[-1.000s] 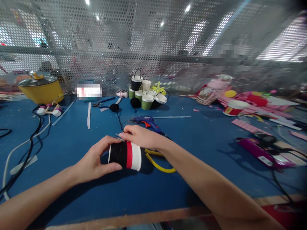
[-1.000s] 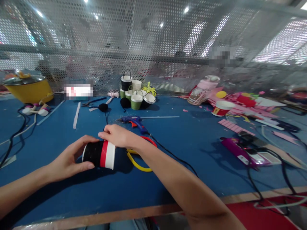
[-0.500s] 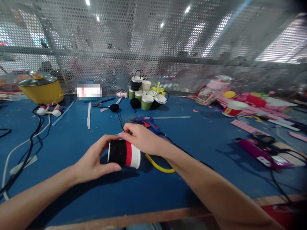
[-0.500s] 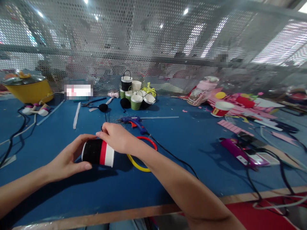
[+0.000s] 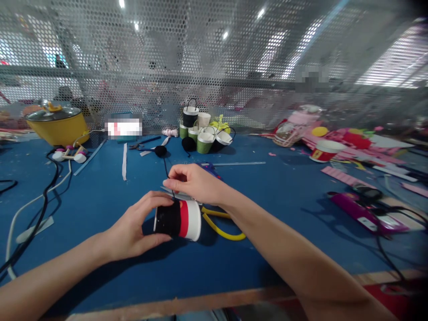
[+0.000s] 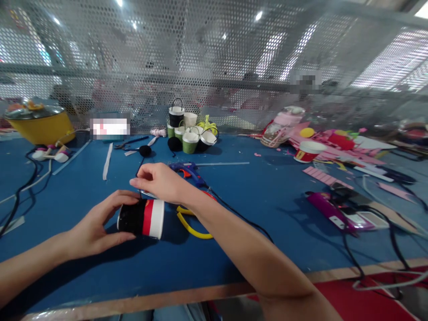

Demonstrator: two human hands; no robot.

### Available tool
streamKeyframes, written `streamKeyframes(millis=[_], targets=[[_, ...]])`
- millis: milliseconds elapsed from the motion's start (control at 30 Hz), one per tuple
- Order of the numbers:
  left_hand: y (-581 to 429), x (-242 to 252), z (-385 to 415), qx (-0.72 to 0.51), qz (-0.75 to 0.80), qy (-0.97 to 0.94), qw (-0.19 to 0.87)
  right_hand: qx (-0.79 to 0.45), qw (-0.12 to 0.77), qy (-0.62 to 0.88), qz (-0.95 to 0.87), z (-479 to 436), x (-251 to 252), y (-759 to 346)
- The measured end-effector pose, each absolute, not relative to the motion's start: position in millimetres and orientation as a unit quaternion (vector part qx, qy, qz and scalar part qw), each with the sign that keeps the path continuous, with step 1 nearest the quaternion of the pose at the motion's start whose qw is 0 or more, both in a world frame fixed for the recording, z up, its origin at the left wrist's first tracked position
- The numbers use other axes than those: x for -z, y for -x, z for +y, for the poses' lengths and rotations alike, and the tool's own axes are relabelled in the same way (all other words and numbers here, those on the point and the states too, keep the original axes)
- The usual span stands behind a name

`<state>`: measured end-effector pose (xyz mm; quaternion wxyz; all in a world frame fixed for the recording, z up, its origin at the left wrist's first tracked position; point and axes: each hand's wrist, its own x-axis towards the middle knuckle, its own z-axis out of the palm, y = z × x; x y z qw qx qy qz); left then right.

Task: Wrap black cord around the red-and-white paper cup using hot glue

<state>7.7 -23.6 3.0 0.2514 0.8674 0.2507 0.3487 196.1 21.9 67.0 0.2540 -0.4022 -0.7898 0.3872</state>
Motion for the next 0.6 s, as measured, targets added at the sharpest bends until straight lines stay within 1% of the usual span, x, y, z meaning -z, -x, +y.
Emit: streamKeyframes(millis=[133,200,267,367,400,467,600], targets=[[-7.9,-5.2,-24.5,-0.303,0.257,-0.893,0.212,-0.419,0.219,0.388,-0.791,28.2,-63.6,-184.9],[-7.7,-5.2,-24.1,-0.295,0.269,-0.893,0.208,-0.406,0.205,0.416,-0.788,34.2,-63.7,-185.4],[-7.3,-4.3,-23.2,-0.3,0.282,-0.887,0.207,-0.343,0.208,0.478,-0.782,43.0,-66.3,-195.1],[-6.7,-2.7,-21.4,-0.325,0.3,-0.872,0.211,-0.183,0.214,0.601,-0.748,59.4,-71.2,-226.1],[-6.6,-2.3,-20.6,-0.337,0.307,-0.864,0.214,-0.148,0.209,0.627,-0.736,64.6,-71.4,-238.4],[-6.3,-2.0,-18.8,-0.355,0.321,-0.848,0.226,-0.116,0.185,0.657,-0.721,73.0,-67.0,-260.4],[-6.2,-1.9,-15.1,-0.374,0.33,-0.825,0.264,-0.111,0.117,0.689,-0.707,80.0,-42.1,-279.4]])
